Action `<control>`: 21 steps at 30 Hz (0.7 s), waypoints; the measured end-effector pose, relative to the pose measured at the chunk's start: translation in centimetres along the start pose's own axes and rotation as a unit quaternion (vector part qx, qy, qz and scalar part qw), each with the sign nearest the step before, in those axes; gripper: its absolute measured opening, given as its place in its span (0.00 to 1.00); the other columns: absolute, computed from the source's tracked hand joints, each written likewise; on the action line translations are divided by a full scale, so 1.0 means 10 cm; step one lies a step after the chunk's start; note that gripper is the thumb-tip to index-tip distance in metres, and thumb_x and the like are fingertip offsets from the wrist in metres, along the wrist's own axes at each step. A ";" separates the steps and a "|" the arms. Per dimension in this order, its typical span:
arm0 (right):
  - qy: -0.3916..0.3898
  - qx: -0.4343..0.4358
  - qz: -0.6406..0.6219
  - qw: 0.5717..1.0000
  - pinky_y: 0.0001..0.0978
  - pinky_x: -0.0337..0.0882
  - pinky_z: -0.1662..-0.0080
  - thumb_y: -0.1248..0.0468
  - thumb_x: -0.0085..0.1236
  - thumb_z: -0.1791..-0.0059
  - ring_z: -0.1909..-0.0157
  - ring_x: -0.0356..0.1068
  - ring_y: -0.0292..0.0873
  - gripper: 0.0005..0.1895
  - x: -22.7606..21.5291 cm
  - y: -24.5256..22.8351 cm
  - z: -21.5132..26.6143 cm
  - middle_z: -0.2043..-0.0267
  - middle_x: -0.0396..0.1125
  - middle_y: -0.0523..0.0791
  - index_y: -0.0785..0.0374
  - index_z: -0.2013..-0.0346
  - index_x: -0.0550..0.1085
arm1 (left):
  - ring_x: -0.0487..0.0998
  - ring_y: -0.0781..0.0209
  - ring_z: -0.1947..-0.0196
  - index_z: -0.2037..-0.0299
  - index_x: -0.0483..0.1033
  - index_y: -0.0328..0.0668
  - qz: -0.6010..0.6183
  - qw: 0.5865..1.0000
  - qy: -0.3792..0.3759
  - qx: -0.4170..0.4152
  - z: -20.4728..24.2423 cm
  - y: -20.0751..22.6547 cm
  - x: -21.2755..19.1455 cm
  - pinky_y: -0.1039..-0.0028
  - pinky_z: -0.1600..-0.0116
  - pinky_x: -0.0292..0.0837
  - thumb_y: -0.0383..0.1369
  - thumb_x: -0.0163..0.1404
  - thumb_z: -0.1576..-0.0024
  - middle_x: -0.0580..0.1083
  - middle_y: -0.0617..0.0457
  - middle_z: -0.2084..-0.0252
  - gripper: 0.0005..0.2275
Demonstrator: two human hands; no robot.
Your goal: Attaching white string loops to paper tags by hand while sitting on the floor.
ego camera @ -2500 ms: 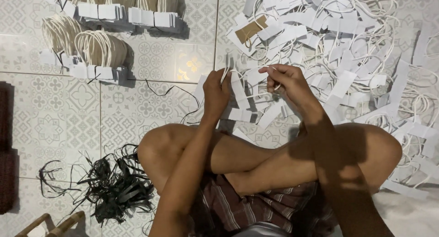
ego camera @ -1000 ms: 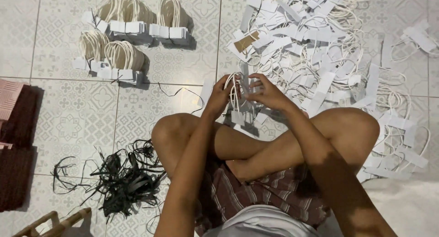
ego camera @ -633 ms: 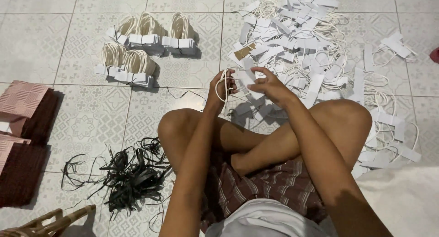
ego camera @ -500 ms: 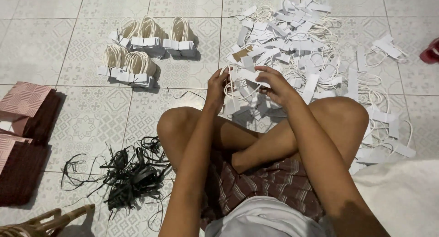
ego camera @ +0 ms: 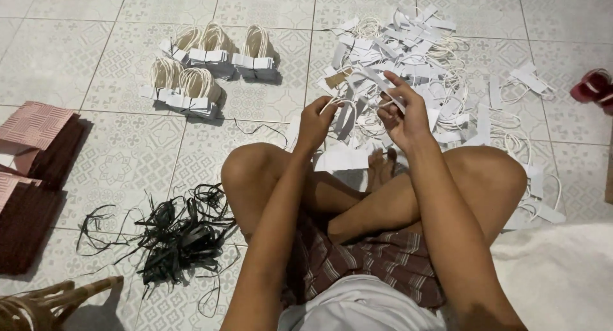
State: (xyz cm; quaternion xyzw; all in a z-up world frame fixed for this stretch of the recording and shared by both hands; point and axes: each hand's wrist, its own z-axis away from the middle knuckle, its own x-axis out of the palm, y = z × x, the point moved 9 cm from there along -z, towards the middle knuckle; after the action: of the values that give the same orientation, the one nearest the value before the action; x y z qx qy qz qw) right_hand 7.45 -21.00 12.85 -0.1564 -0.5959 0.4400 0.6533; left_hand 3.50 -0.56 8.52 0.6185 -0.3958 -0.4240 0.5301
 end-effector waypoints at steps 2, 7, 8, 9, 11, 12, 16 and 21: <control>-0.008 -0.026 0.011 1.000 0.20 0.64 0.69 0.67 0.54 0.53 0.72 0.62 0.32 0.28 0.00 0.01 -0.03 0.69 0.56 0.42 0.58 0.36 0.68 | 0.71 0.65 0.77 0.61 0.85 0.57 -0.009 1.000 0.018 -0.015 -0.04 -0.07 0.00 0.75 0.66 0.70 0.39 0.52 0.44 0.70 0.53 0.82 0.07; 0.000 -0.091 0.088 0.992 0.24 0.76 0.60 0.64 0.60 0.49 0.60 0.72 0.39 0.31 -0.18 0.09 -0.23 0.63 0.66 0.45 0.57 0.32 0.65 | 0.78 0.59 0.78 0.48 0.74 0.34 0.158 0.983 0.031 -0.084 -0.15 -0.30 -0.12 0.77 0.75 0.74 0.34 0.48 0.40 0.76 0.43 0.72 0.14; 0.006 -0.099 0.117 0.988 0.26 0.74 0.59 0.63 0.61 0.48 0.59 0.71 0.39 0.29 -0.24 0.12 -0.28 0.59 0.67 0.44 0.59 0.33 0.65 | 0.81 0.57 0.70 0.48 0.71 0.36 0.202 0.976 0.021 -0.075 -0.18 -0.34 -0.15 0.77 0.69 0.76 0.35 0.47 0.39 0.77 0.43 0.68 0.13; 0.012 -0.106 0.145 0.984 0.27 0.71 0.58 0.63 0.62 0.47 0.57 0.71 0.39 0.27 -0.29 0.15 -0.34 0.55 0.68 0.44 0.61 0.34 0.66 | 0.83 0.55 0.62 0.47 0.68 0.37 0.246 0.967 0.011 -0.065 -0.21 -0.38 -0.18 0.77 0.62 0.78 0.35 0.45 0.38 0.79 0.43 0.65 0.13; 0.042 -0.085 0.172 0.981 0.26 0.70 0.60 0.60 0.65 0.49 0.60 0.70 0.37 0.25 -0.49 0.31 -0.52 0.58 0.70 0.41 0.59 0.39 0.68 | 0.83 0.51 0.58 0.48 0.65 0.41 0.299 0.952 -0.010 -0.060 -0.26 -0.53 -0.22 0.73 0.58 0.79 0.36 0.44 0.37 0.79 0.41 0.62 0.11; 0.071 -0.064 0.199 0.975 0.26 0.70 0.63 0.58 0.67 0.51 0.64 0.70 0.35 0.23 -0.63 0.41 -0.60 0.61 0.72 0.37 0.56 0.43 0.71 | 0.83 0.48 0.54 0.49 0.61 0.45 0.353 0.934 -0.030 -0.055 -0.26 -0.59 -0.22 0.69 0.54 0.81 0.36 0.43 0.37 0.79 0.40 0.60 0.10; 0.081 -0.025 0.231 0.969 0.23 0.70 0.69 0.59 0.70 0.52 0.68 0.66 0.32 0.15 -0.65 0.58 -0.71 0.70 0.60 0.33 0.55 0.57 0.73 | 0.82 0.43 0.50 0.51 0.59 0.50 0.384 0.917 -0.060 -0.087 -0.26 -0.65 -0.13 0.61 0.46 0.81 0.37 0.42 0.36 0.79 0.37 0.54 0.08; 0.074 0.034 0.309 0.948 0.32 0.63 0.57 0.53 0.69 0.51 0.56 0.64 0.37 0.12 -0.77 0.76 -0.84 0.64 0.60 0.35 0.53 0.65 0.75 | 0.82 0.39 0.51 0.52 0.59 0.48 0.385 0.911 -0.097 -0.112 -0.27 -0.70 0.05 0.57 0.44 0.80 0.35 0.41 0.36 0.77 0.36 0.55 0.07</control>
State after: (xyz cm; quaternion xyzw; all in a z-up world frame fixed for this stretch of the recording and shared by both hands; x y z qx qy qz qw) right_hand 12.92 -19.90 0.35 -0.3423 -0.4532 0.6275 0.5326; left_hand 6.50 0.72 1.79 0.3103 -0.6023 -0.2867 0.6773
